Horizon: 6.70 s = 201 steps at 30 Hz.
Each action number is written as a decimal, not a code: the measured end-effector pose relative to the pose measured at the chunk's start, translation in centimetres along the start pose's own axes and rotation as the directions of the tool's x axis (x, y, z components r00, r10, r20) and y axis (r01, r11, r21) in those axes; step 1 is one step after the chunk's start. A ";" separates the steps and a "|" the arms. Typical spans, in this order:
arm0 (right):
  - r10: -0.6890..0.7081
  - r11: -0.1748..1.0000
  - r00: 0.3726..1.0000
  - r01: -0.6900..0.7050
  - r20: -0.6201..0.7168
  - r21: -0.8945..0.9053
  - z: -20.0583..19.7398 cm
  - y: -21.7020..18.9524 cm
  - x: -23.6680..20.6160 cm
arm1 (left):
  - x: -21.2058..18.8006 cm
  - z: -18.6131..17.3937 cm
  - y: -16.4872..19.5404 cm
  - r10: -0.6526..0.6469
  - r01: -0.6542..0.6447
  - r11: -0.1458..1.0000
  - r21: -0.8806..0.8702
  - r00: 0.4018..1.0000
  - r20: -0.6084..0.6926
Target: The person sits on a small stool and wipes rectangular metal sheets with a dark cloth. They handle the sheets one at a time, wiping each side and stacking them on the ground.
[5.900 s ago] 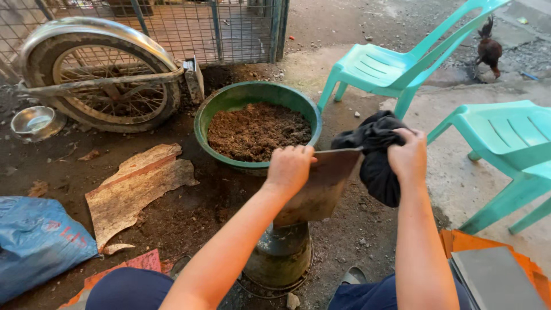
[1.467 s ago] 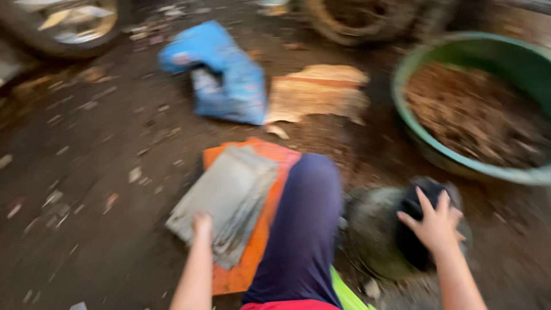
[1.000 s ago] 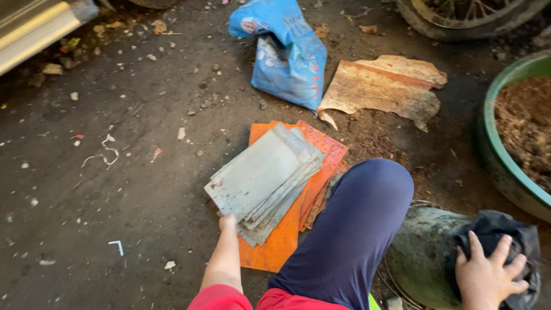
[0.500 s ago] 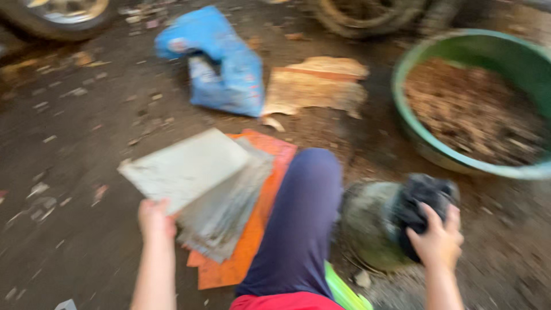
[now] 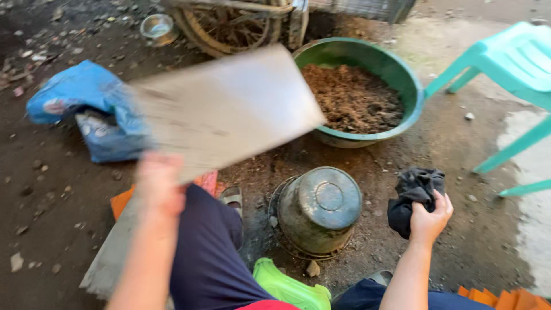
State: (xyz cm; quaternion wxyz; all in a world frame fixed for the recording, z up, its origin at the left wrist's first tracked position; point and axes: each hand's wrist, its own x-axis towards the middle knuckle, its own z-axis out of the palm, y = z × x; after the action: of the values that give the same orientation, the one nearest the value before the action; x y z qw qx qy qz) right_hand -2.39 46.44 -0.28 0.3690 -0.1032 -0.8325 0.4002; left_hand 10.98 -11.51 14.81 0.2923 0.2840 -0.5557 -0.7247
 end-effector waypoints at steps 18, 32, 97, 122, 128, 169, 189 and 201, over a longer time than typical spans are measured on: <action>-0.178 0.983 0.781 0.173 0.598 0.066 5.3 -20.8 -8.5 | -7.1 13.0 -19.9 -0.288 0.134 0.845 0.518 0.930 0.229; 0.189 0.852 0.832 0.125 0.522 -0.508 15.5 -9.1 -6.5 | -6.9 14.3 -21.0 -0.074 -0.197 0.481 0.855 0.962 0.264; 0.517 0.711 0.374 0.313 0.770 -0.630 3.3 -4.7 -6.7 | -18.4 14.4 -18.8 -0.702 0.616 0.712 0.337 0.625 0.341; -0.378 0.834 0.651 0.548 0.658 -0.064 10.9 -18.6 -15.1 | -10.9 14.0 -18.5 -0.032 -0.151 0.486 0.861 0.981 0.190; -0.366 0.818 0.754 0.540 0.546 -0.197 13.1 -12.2 -16.1 | -9.8 14.1 -18.8 -0.056 -0.198 0.426 0.883 0.968 0.245; 0.321 0.754 0.915 -0.090 0.245 -0.651 2.3 -0.4 2.5 | -6.3 15.1 -19.0 0.027 -0.244 0.419 0.875 0.966 0.257; 0.043 0.820 0.926 0.181 0.375 -0.542 6.2 -5.4 -7.4 | -7.2 16.9 -17.2 -0.132 0.002 0.666 0.746 0.984 0.116; -0.047 0.983 0.997 0.035 0.063 0.183 -6.2 -6.5 8.2 | -3.5 20.3 -14.2 0.213 -0.317 0.939 0.134 0.840 0.499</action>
State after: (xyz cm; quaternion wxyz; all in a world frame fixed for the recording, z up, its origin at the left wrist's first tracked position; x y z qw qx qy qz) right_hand -3.08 49.65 11.38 0.3570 -0.0383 -0.8064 0.4700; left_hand -3.11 7.06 5.77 0.2123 0.0459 -0.7180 -0.6612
